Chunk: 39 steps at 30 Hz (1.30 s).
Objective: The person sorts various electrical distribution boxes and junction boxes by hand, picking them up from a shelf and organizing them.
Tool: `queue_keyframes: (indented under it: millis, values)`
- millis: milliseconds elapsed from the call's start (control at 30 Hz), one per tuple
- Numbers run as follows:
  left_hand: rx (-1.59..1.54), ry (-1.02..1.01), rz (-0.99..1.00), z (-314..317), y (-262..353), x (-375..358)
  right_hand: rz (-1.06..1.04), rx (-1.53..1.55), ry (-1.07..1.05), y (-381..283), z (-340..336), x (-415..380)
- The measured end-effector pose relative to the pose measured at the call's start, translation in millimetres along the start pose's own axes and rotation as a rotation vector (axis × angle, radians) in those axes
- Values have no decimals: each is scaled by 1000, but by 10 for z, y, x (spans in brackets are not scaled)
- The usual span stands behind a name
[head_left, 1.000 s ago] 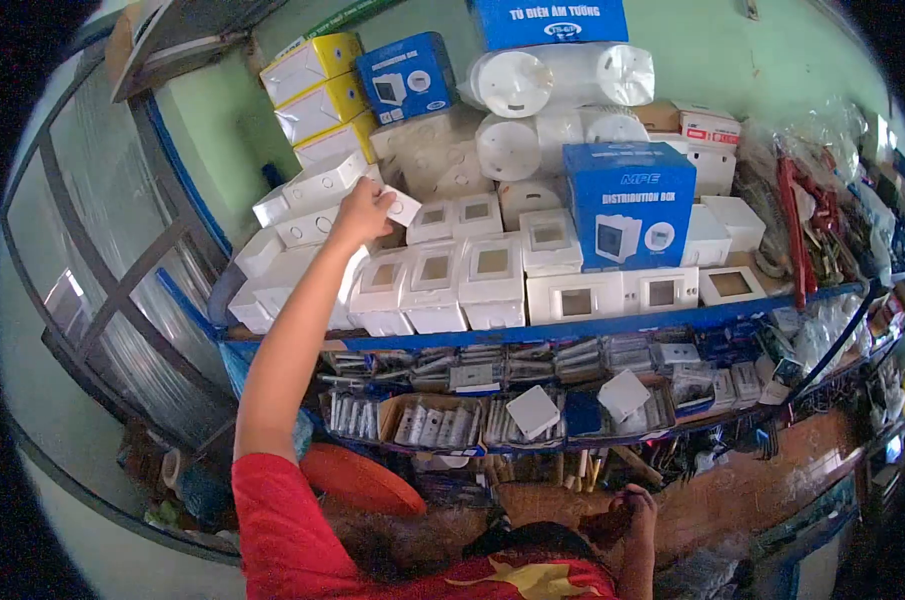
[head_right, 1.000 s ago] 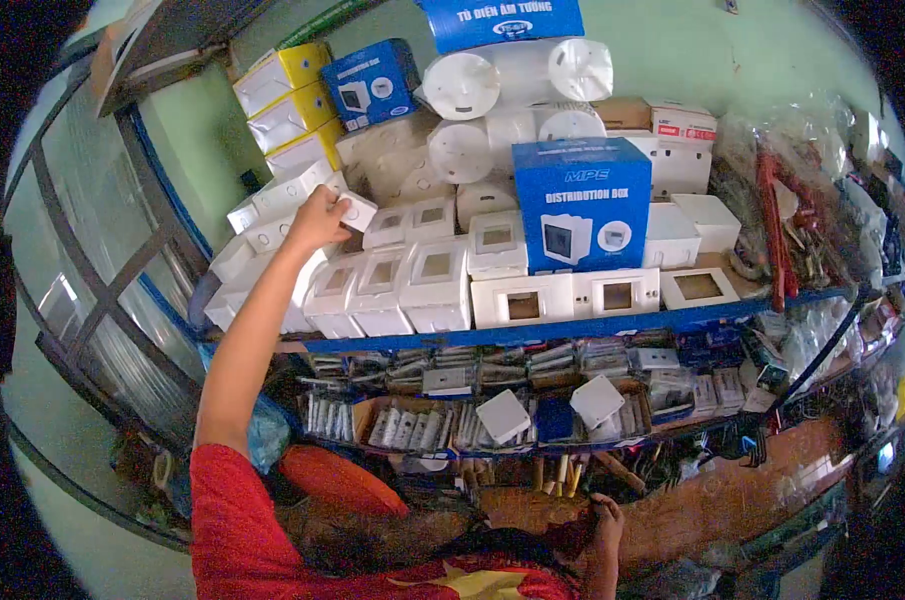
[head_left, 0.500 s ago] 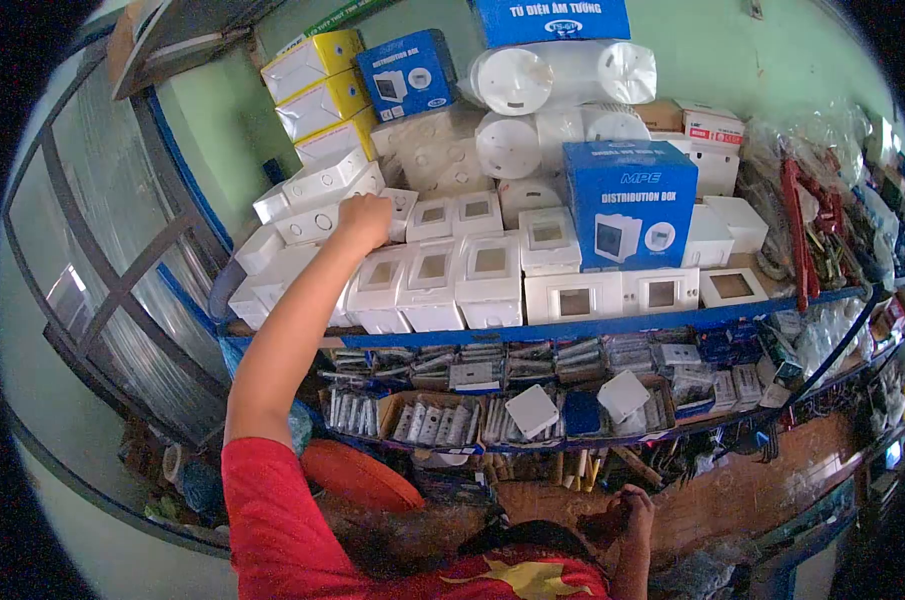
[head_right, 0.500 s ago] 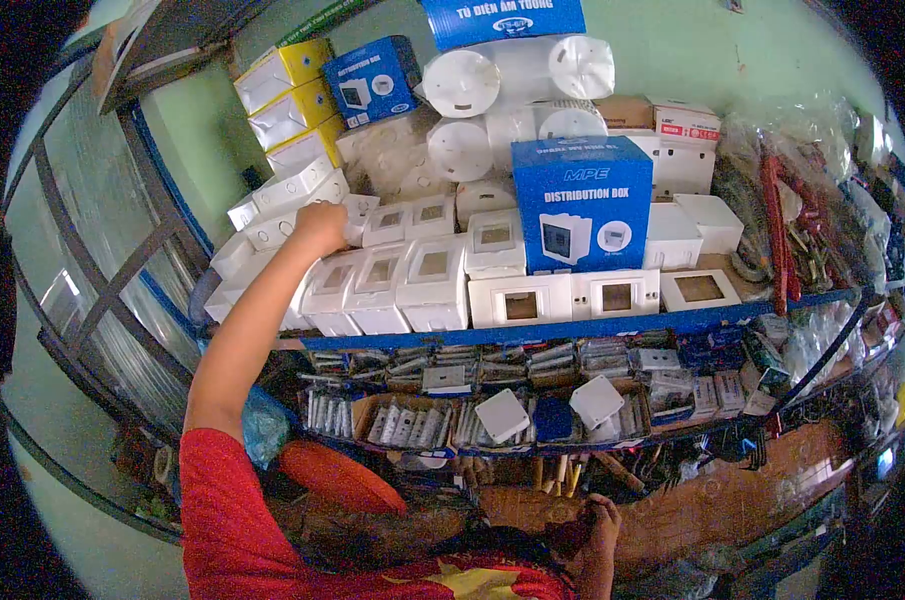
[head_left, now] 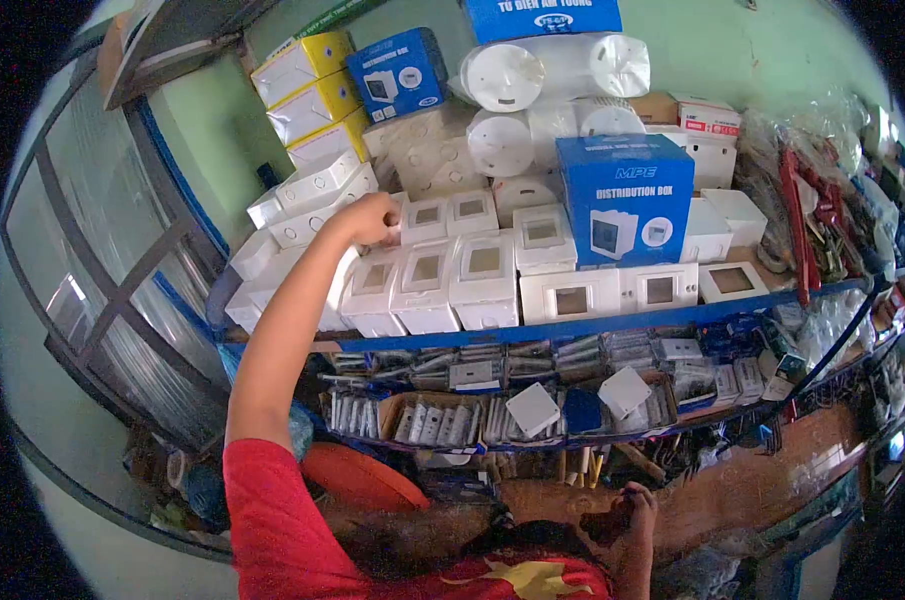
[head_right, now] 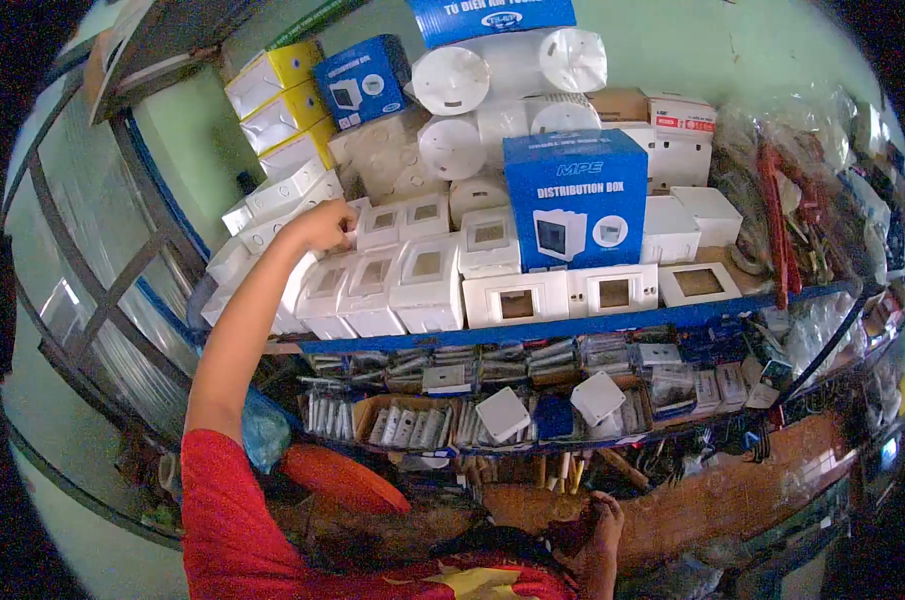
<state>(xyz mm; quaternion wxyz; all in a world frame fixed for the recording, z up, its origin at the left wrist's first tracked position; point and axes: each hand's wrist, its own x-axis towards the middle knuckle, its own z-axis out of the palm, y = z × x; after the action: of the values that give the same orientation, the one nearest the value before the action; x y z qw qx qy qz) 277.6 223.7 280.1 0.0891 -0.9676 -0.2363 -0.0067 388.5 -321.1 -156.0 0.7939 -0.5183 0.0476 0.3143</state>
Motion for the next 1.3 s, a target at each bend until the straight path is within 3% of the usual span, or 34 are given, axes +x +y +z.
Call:
queue_keyframes:
  millis: [233,300,433,533,633,700,900,1100,1300]
  values:
    - [-345,-61,26,-29,-112,-15,-24,-38,-62,24,72,23]
    - [-448,-74,11,15,-162,-14,-88,-148,-84,298,-170,249]
    - [-388,-104,8,2,-106,-35,-114,-100,-152,494,-290,363]
    - [-392,-129,-20,-6,-117,1,-190,-252,-140,532,-346,462]
    - [-342,-102,-19,-36,-96,13,-21,-73,-84,143,7,93]
    - [-318,-71,-3,-1,-121,45,-38,-112,-42,144,-14,97]
    - [34,63,31,13,-31,117,-30,34,-17,145,-126,111]
    - [-33,13,-6,-125,25,45,-105,-49,-43,171,-286,187]
    - [-131,267,23,-369,-124,46,-99,24,-50,165,-234,166]
